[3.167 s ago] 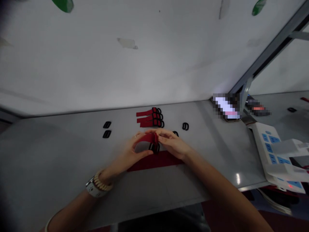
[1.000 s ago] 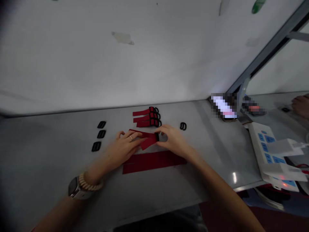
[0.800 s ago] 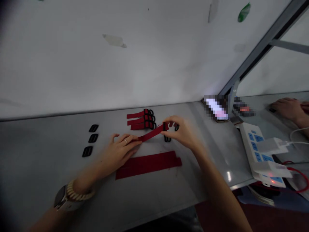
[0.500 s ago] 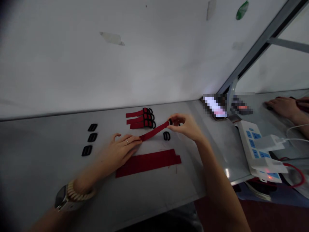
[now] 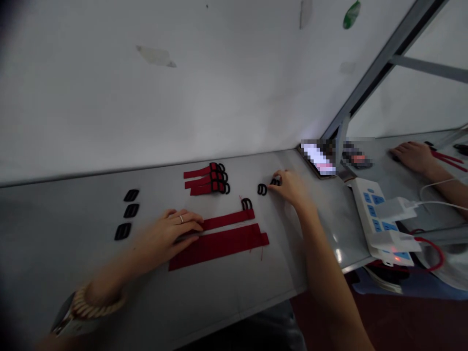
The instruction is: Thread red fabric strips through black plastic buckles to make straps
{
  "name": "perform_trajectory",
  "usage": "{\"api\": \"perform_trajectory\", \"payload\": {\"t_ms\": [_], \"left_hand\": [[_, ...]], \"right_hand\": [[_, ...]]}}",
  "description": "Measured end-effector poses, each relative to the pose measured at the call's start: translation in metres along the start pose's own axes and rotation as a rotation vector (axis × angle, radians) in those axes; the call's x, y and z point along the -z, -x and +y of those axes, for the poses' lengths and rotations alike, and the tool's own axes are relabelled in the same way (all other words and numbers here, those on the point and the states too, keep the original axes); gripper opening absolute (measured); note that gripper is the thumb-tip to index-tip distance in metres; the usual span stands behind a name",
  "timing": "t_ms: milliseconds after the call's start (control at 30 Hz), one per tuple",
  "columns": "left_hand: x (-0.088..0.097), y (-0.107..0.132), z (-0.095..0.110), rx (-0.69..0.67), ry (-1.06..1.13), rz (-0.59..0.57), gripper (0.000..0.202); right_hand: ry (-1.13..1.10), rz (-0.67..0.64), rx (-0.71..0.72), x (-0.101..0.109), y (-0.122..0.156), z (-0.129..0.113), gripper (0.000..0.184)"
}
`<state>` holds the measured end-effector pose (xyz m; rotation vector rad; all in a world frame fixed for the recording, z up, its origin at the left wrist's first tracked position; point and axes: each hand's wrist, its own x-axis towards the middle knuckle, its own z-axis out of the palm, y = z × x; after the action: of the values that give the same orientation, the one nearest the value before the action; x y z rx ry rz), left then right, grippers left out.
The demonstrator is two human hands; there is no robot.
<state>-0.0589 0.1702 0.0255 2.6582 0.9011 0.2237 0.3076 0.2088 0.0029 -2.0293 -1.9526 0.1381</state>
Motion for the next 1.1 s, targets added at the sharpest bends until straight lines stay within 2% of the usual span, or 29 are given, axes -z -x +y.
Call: {"api": "perform_trajectory", "payload": {"t_ms": [67,133,167,233,300,433,567,733,833,1000,1100], "left_hand": [[-0.004,-0.002,0.003,-0.021,0.029,-0.001,0.014],[-0.007,-0.003,0.006,-0.036,0.073,0.012,0.012],[-0.009,-0.004,0.007,-0.042,0.098,0.019,0.011],[-0.011,-0.005,0.008,-0.054,0.137,0.025,0.011],[-0.012,-0.005,0.009,-0.061,0.147,0.025,0.016],[-0.016,-0.006,0.011,-0.086,0.124,0.018,0.037],[-0.019,-0.007,0.015,-0.112,0.147,0.005,0.037],[-0.018,-0.007,0.016,-0.116,0.157,-0.011,0.038],[-0.018,-0.008,0.016,-0.123,0.142,-0.016,0.037],[-0.020,-0.008,0.016,-0.139,0.070,-0.014,0.037],[-0.021,-0.007,0.015,-0.153,0.060,0.001,0.035]], "right_hand": [[-0.005,0.057,0.023,0.002,0.001,-0.004,0.040],[-0.038,0.085,0.086,0.005,0.002,-0.014,0.033],[-0.071,0.063,0.140,0.007,0.003,-0.021,0.025],[-0.155,-0.064,0.281,0.009,0.005,-0.035,0.013],[-0.188,-0.192,0.374,0.009,0.007,-0.050,0.010],[-0.128,-0.272,0.380,0.002,0.012,-0.067,0.009],[-0.065,-0.209,0.357,-0.006,0.012,-0.066,0.009],[0.013,-0.008,0.277,-0.017,0.012,-0.065,0.015],[-0.066,0.044,0.282,-0.024,0.012,-0.081,0.020],[-0.137,-0.005,0.453,-0.036,0.006,-0.119,0.025],[-0.113,-0.014,0.432,-0.038,0.001,-0.134,0.021]]}}
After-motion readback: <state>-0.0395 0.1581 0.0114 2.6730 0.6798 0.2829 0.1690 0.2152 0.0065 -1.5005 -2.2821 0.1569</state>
